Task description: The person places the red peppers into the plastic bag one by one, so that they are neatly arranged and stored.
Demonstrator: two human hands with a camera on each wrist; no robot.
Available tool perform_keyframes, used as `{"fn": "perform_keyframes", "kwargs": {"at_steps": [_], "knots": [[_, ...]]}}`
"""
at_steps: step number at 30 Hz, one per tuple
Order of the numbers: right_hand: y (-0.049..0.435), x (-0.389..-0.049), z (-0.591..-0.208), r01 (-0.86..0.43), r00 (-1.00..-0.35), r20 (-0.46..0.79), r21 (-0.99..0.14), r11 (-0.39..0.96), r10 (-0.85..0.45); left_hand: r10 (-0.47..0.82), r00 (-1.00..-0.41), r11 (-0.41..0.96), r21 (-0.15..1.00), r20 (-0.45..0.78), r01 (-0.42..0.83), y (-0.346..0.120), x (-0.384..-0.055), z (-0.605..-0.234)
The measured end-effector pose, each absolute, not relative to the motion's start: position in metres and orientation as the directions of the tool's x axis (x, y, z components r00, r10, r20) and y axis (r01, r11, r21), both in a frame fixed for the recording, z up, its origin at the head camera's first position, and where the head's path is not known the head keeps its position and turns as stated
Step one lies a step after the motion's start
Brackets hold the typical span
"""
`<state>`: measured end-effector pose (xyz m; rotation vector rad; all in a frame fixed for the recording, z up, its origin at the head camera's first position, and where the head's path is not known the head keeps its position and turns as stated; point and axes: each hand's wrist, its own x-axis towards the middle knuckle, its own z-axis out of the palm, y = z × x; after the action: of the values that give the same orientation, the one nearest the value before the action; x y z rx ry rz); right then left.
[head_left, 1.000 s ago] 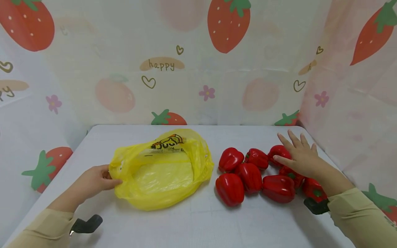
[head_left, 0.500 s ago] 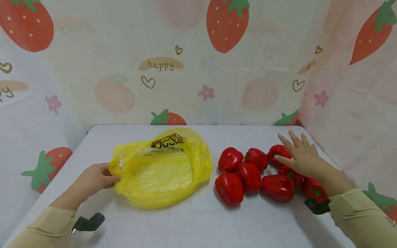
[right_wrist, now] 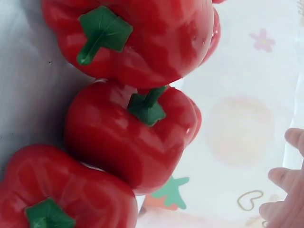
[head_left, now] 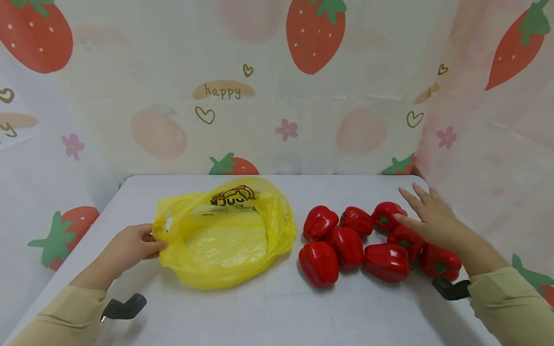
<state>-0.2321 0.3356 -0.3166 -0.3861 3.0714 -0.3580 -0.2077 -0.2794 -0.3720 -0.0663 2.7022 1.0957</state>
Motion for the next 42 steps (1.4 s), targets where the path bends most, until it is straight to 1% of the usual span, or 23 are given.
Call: {"fn": "perform_keyframes", "kwargs": {"at_steps": [7, 12, 18, 29, 35, 42], "knots": [[0.345, -0.226, -0.318, -0.207, -0.972, -0.032, -0.366, 0.907, -0.235, 0.040, -0.972, 0.724, 0.678, -0.230, -0.131, -0.279, -0.208, -0.370], [0.354, -0.222, -0.318, -0.195, -0.971, -0.045, -0.426, 0.883, -0.236, 0.040, -0.972, 0.725, 0.676, -0.230, -0.130, -0.278, -0.208, -0.369], [0.367, -0.221, -0.320, -0.178, -0.972, -0.057, -0.455, 0.872, -0.228, 0.044, -0.972, 0.719, 0.683, -0.230, -0.129, -0.278, -0.208, -0.368], [0.394, -0.217, -0.332, -0.130, -0.977, -0.092, -0.452, 0.882, -0.191, 0.043, -0.970, 0.726, 0.675, -0.238, -0.134, -0.278, -0.208, -0.367], [0.407, -0.211, -0.342, -0.062, -0.971, -0.174, -0.487, 0.871, -0.166, 0.044, -0.971, 0.720, 0.681, -0.236, -0.133, -0.278, -0.208, -0.368], [0.419, -0.208, -0.356, 0.046, -0.951, -0.276, -0.577, 0.815, -0.141, 0.053, -0.972, 0.713, 0.690, -0.229, -0.123, -0.278, -0.207, -0.368]]}}
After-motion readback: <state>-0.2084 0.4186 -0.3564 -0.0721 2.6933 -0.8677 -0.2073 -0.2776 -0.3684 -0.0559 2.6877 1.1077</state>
